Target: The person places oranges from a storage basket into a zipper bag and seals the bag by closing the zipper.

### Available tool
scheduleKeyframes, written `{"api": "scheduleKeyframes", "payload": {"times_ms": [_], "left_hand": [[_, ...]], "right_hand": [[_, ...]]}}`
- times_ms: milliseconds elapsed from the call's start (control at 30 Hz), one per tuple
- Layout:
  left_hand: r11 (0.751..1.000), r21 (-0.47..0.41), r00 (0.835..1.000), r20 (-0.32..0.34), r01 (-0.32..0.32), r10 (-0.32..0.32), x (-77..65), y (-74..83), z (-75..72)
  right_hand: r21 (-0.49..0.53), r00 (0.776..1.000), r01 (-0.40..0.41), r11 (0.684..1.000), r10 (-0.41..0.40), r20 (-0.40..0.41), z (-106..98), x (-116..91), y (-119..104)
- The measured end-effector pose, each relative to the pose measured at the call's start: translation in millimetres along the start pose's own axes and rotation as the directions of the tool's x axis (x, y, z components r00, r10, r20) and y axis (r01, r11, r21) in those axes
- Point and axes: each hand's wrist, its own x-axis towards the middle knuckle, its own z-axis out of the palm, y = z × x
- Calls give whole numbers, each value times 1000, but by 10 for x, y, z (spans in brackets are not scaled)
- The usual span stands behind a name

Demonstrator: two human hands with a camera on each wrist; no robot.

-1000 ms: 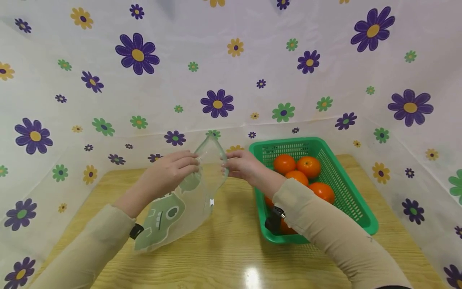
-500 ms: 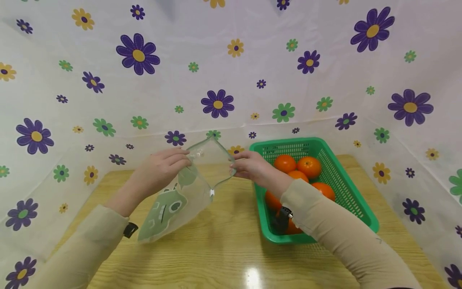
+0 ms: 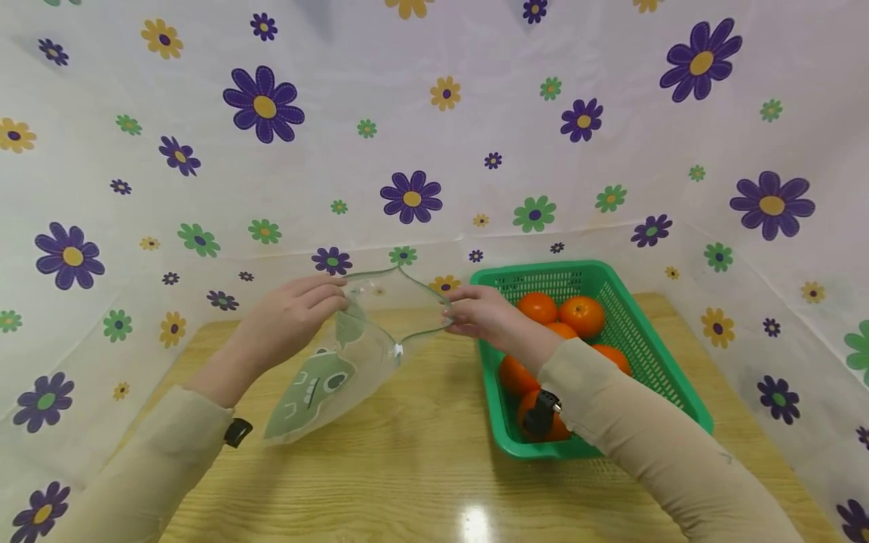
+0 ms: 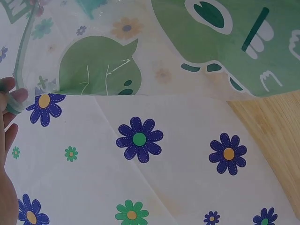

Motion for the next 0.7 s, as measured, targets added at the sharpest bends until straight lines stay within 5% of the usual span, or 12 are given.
{"api": "scheduleKeyframes", "payload": {"times_ms": [467,700], "left_hand": [[1000,5,1000,3,-4,4,10,11,-41],[999,-38,997,-75,-38,35,86,42,7]], "right_hand": [[-39,1000,4,999,-4,-11,-59,-13,46],[-65,1000,10,998,-11,-17,-52,-7,56]]}}
